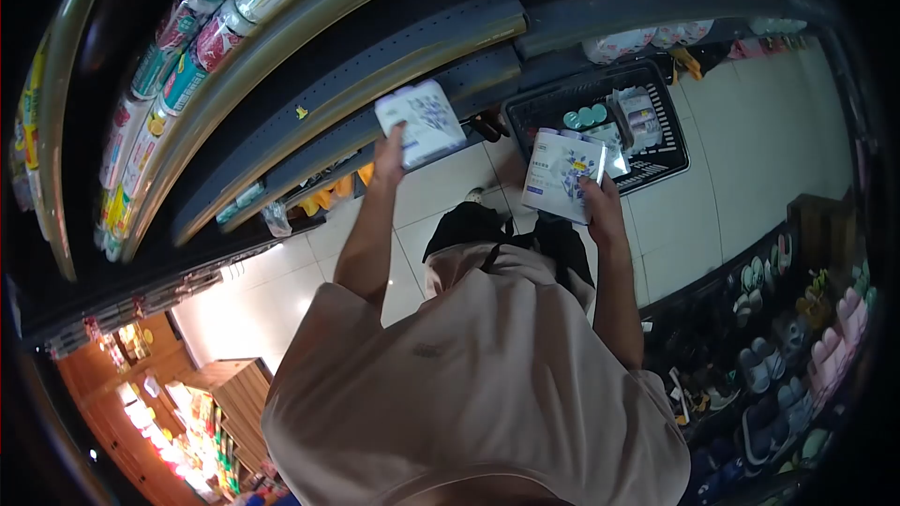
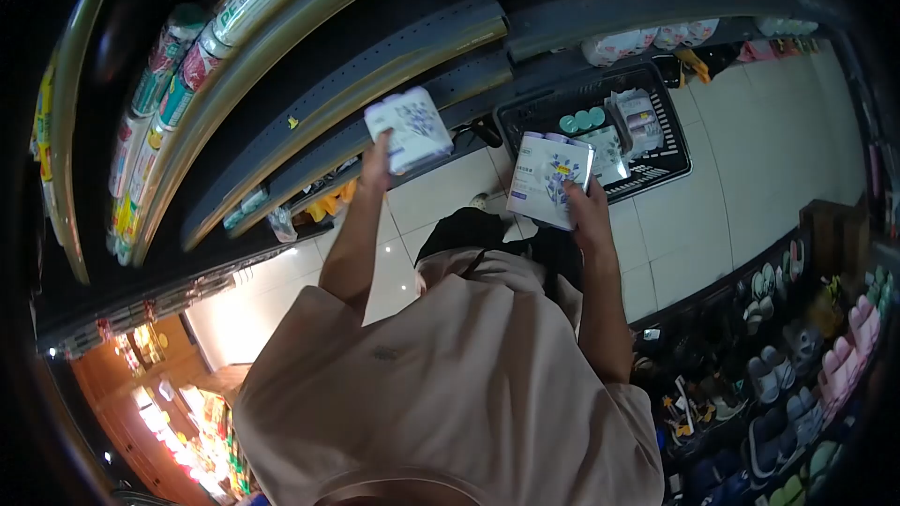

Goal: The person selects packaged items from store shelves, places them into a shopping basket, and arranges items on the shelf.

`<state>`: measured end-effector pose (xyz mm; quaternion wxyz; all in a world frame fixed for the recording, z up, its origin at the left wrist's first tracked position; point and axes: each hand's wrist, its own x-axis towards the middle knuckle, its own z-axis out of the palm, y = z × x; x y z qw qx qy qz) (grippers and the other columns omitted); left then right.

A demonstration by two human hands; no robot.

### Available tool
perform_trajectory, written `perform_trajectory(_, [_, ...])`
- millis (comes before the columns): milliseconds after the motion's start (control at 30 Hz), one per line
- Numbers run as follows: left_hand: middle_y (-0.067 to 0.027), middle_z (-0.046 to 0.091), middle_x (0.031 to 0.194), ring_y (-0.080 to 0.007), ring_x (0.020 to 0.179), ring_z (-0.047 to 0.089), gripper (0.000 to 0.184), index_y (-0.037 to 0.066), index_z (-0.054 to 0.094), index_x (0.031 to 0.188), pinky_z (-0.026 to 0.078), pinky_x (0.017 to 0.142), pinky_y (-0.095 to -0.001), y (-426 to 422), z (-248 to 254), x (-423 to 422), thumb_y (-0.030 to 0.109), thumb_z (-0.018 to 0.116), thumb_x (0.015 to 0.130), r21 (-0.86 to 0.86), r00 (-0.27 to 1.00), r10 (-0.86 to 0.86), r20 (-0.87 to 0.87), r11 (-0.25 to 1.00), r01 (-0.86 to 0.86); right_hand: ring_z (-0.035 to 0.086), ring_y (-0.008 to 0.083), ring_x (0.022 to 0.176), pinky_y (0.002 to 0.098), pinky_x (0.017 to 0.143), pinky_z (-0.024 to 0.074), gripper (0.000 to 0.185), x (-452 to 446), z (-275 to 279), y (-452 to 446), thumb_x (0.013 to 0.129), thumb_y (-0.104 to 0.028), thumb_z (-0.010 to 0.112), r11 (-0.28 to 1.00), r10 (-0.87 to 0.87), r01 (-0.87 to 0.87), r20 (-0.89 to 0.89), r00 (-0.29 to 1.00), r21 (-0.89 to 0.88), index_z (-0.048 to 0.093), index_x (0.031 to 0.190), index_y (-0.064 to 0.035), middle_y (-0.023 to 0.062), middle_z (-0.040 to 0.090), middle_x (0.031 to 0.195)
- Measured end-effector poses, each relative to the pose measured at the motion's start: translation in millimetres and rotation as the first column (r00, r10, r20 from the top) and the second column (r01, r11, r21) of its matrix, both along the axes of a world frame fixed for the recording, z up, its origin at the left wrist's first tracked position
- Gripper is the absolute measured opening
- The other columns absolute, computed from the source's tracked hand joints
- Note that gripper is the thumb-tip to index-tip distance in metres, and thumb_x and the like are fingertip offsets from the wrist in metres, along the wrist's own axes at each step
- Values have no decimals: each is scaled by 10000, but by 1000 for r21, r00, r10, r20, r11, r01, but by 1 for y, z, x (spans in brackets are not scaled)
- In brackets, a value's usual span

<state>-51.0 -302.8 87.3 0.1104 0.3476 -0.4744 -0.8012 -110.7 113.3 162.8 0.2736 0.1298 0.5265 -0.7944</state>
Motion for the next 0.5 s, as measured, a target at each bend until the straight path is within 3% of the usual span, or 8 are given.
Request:
perform_trajectory(100, [-144, 645, 1184, -247, 996, 680, 443, -29, 527, 1295, 558, 879, -360, -69, -28, -25, 201, 644, 934, -39, 997, 47, -65, 998, -49, 671, 179, 958, 331, 838, 553, 345, 20, -7, -15, 938, -82, 596, 997, -70, 68, 35, 997, 36, 539, 1255, 42, 116, 668, 1112])
perform_trajectory(133, [-135, 643, 1195, -244, 1042, 662, 440, 0, 535, 1298, 543, 910, -362, -85, -27, -31, 239, 650, 947, -52, 995, 62, 81, 997, -58, 673, 177, 947, 329, 832, 555, 340, 28, -8, -21, 940, -79, 592, 995, -90, 89, 26, 996, 46, 539, 1254, 39, 117, 668, 1112])
perform_trajectory(233, [-94, 634, 1230, -254, 1068, 651, 443, 74, 534, 1328, 524, 953, -407, -115, -45, -54, 356, 575, 989, -116, 997, 76, -27, 990, -79, 675, 176, 933, 326, 824, 559, 332, 43, -11, -37, 942, -67, 588, 989, -127, 126, 10, 992, 83, 532, 1253, 37, 118, 669, 1103])
perform_trajectory(300, [-116, 614, 1279, -270, 1081, 640, 438, 77, 562, 1305, 494, 975, -421, -131, -54, -63, 391, 545, 1000, -15, 1000, -9, 1, 1000, 9, 674, 175, 935, 322, 823, 561, 331, 50, -12, -47, 945, -65, 592, 983, -153, 152, 6, 988, 99, 526, 1254, 34, 118, 668, 1095])
perform_trajectory(367, [-126, 623, 1265, -271, 1076, 641, 418, 69, 581, 1279, 490, 974, -424, -146, -62, -69, 375, 555, 995, -81, 999, -41, 33, 996, 44, 671, 175, 942, 317, 823, 561, 333, 56, -11, -55, 950, -71, 601, 977, -185, 184, 4, 983, 106, 521, 1257, 31, 119, 667, 1087])
perform_trajectory(433, [-136, 631, 1251, -273, 1072, 643, 398, 62, 601, 1252, 486, 972, -427, -165, -85, -73, 360, 565, 990, -279, 991, -65, 116, 956, 95, 670, 174, 942, 315, 818, 562, 329, 62, -17, -61, 956, -80, 609, 971, -222, 219, 21, 975, 101, 520, 1255, 25, 116, 665, 1081])
perform_trajectory(467, [-141, 635, 1243, -273, 1069, 644, 388, 58, 610, 1239, 483, 971, -428, -177, -106, -71, 352, 570, 988, -525, 978, -77, 195, 834, 170, 670, 174, 942, 313, 815, 563, 326, 64, -20, -64, 960, -84, 613, 967, -237, 233, 28, 971, 98, 520, 1254, 22, 114, 664, 1077])
perform_trajectory(500, [-146, 639, 1236, -274, 1067, 645, 379, 55, 620, 1226, 481, 970, -429, -187, -124, -68, 344, 576, 985, -767, 957, -40, 287, 589, 254, 668, 174, 951, 313, 821, 560, 333, 64, -22, -67, 964, -92, 612, 968, -235, 232, 22, 972, 98, 519, 1263, 21, 115, 663, 1088])
